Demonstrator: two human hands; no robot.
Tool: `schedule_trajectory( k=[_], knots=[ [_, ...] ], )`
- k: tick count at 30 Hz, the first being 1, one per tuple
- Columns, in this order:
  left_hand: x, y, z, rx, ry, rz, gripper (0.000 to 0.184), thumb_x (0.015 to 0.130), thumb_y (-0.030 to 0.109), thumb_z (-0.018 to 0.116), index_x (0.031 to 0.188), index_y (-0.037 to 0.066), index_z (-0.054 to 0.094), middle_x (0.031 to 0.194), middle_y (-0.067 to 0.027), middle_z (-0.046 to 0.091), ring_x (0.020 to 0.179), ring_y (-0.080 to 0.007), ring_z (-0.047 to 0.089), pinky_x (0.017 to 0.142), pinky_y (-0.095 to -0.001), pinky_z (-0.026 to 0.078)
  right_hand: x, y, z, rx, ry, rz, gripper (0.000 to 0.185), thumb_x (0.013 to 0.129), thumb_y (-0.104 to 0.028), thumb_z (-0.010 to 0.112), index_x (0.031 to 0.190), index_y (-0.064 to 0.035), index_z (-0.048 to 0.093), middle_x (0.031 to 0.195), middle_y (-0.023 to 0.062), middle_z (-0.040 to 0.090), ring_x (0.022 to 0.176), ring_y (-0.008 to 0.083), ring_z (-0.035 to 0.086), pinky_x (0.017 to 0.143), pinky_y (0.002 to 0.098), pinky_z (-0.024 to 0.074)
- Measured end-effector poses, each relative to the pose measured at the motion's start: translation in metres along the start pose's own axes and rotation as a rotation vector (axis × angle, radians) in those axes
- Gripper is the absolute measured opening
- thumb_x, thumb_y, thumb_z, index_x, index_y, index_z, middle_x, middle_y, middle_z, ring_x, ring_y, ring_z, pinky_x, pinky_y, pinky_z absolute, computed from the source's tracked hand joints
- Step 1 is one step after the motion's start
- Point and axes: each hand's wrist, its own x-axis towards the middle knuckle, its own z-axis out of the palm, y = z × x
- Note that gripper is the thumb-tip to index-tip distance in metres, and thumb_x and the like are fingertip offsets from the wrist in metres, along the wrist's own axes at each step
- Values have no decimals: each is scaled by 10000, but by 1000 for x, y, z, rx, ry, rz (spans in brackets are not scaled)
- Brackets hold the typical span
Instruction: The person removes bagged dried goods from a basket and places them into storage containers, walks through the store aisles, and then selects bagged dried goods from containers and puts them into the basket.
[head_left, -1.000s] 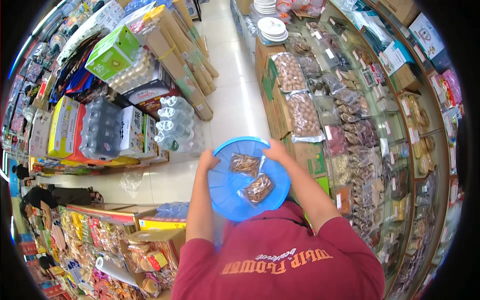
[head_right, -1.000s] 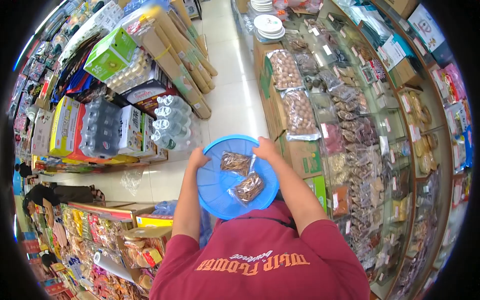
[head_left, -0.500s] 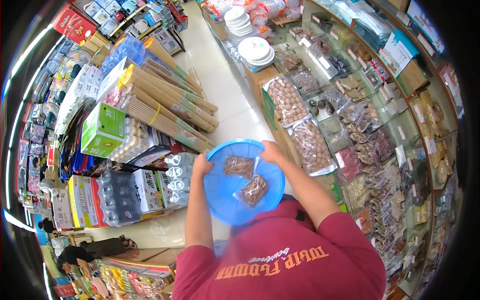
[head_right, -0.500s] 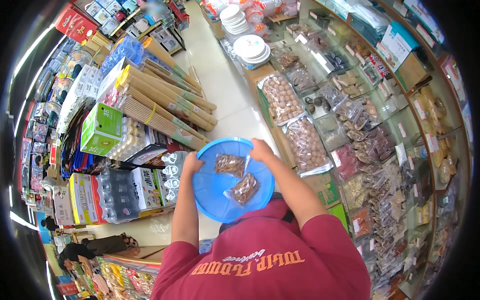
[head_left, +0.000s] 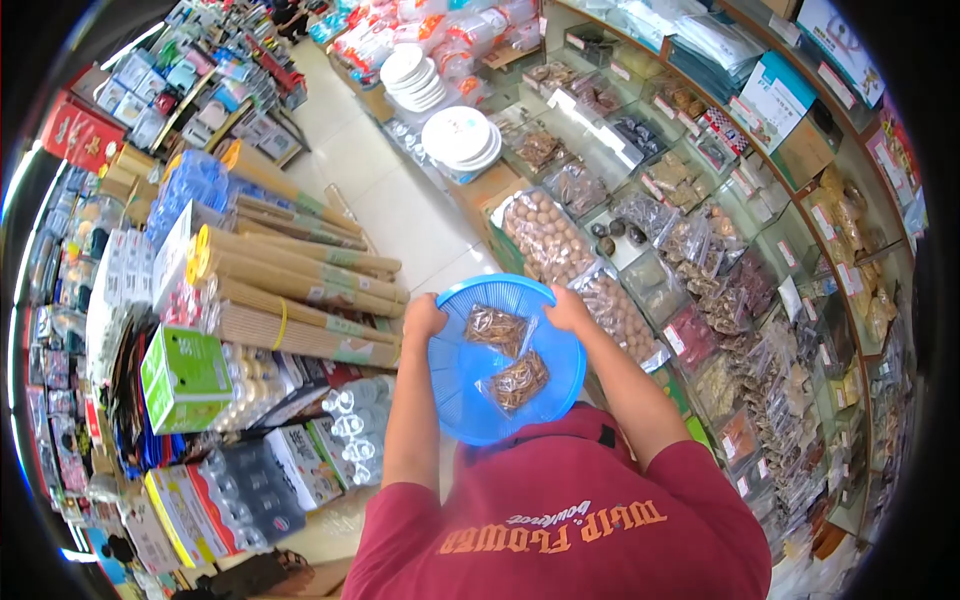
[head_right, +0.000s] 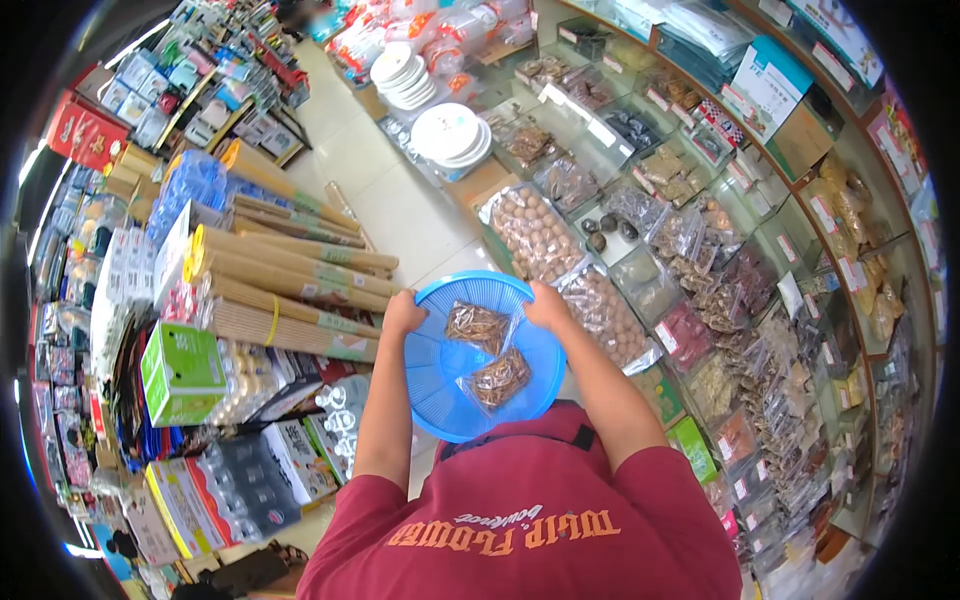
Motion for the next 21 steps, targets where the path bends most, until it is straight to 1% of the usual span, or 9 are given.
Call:
schedule_trajectory(
  k=[2,4,5,10,12,13,15,17,21],
  knots=[
    [25,1,-8,13,-29,9,297,669,85,588,950,53,681,963,-249,649,939,-382,627,849,-448,496,21,-1,3,-15,23,25,293,765,-205,661,996,-36,600,979,225,643,952,389,607,821,444,478],
    [47,2,-23,3,-60,-13,301,676,87,585,961,54,678,980,-248,648,956,-379,625,857,-443,495,48,-1,12,-11,88,-11,305,763,-206,658,1008,-37,595,993,227,639,962,390,604,828,450,474],
    [66,-7,-23,20,-49,-23,309,673,104,598,967,51,678,989,-247,647,963,-376,625,864,-439,494,66,-2,16,4,35,0,316,761,-205,658,1021,-39,591,1013,227,634,970,391,602,836,455,471],
    [148,-28,-50,-25,-89,26,324,663,136,621,964,31,675,983,-245,650,955,-373,628,860,-433,494,129,-61,2,-84,55,58,326,759,-204,656,1033,-40,589,1032,223,632,975,385,604,845,449,477],
    [176,-35,-49,-43,-127,50,324,659,151,630,953,24,676,974,-246,651,949,-371,630,857,-431,495,148,-67,2,-129,61,82,331,759,-208,655,1038,-42,590,1040,220,632,978,382,605,848,446,479],
    [191,-36,-48,-71,-154,79,314,658,163,636,936,23,679,959,-247,653,934,-371,634,851,-430,496,158,-67,2,-153,57,139,335,757,-214,650,1041,-45,591,1047,218,632,981,379,606,850,444,480],
    [226,-30,-44,-99,-189,129,307,657,176,643,919,21,682,944,-248,655,919,-371,638,846,-429,498,175,-66,-3,-178,69,211,340,755,-219,646,1044,-47,592,1054,216,631,983,377,606,852,442,481],
    [252,-22,-32,-85,-192,262,331,654,251,724,876,9,684,872,-232,667,850,-371,650,795,-429,509,173,-62,-8,-129,140,283,355,745,-231,641,1051,-56,603,1047,212,636,982,370,610,849,440,483],
    [292,28,-27,-39,-275,352,351,651,271,722,874,3,682,888,-238,663,858,-376,647,792,-430,508,167,-48,-27,-43,209,386,344,737,-234,641,1033,-59,626,1017,214,646,977,365,615,843,435,486]
  ],
)
